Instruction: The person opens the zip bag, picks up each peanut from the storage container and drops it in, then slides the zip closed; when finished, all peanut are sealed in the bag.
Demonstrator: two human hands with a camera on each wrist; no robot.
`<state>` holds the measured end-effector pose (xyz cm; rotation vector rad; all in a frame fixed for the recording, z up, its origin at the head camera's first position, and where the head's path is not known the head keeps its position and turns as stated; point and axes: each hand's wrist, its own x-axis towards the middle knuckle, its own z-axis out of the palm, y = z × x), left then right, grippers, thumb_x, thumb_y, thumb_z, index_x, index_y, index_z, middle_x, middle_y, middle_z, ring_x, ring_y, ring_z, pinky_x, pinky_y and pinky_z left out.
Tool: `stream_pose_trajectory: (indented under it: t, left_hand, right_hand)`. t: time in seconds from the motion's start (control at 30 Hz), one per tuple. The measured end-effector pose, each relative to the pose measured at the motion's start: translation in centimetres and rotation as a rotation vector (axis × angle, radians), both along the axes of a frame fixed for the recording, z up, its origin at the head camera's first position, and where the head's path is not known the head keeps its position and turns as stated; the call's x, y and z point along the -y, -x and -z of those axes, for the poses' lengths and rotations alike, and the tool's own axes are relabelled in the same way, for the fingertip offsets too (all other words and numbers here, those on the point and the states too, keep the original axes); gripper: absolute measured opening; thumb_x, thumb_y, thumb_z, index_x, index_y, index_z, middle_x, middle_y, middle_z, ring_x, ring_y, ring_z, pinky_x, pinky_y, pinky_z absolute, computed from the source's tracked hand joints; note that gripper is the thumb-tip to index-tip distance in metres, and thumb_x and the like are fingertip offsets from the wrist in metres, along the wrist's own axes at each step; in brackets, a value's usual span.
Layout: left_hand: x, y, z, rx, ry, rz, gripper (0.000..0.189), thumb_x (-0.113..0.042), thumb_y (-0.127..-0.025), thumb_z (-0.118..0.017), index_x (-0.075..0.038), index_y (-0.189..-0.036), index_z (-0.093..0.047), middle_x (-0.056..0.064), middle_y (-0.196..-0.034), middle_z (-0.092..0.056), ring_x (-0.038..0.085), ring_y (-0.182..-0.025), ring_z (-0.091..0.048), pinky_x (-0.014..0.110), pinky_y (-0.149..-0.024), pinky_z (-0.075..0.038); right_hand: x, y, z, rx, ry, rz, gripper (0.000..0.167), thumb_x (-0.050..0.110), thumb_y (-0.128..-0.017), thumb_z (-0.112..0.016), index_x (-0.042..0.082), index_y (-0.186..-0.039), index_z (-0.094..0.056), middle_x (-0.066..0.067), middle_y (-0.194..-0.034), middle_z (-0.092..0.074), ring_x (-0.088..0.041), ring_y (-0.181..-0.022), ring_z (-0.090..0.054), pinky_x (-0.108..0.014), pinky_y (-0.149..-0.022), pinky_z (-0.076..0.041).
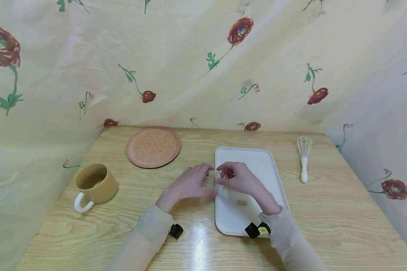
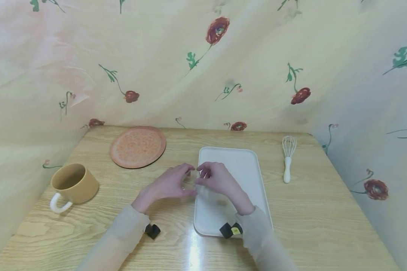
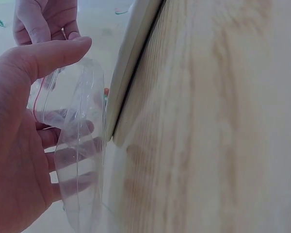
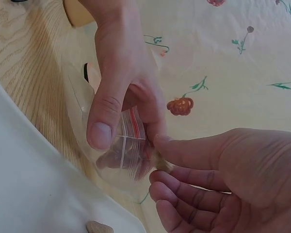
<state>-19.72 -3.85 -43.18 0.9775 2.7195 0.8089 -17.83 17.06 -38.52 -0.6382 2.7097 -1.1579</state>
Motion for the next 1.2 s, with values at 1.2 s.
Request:
stream_pose_trajectory:
  t: [1.2]
  left_hand:
    - [0.4, 0.0, -0.6, 0.046, -0.004, -0.044, 0.074, -0.051, -0.083, -0.075, -0.01, -0.139, -0.049, 0.004, -0.128, -0.06, 0.019, -0.118, -0.056, 0.05, -0.106, -0.037]
  right_hand:
    - [-5.4, 0.9, -1.4, -0.062, -0.033, 0.106, 0.026, 0.009, -0.089, -0.075, -0.005, -0.11, -0.069, -0.004, -0.084, -0.066, -0.019, -0.075, -0.059, -0.028, -0.066, -0.05]
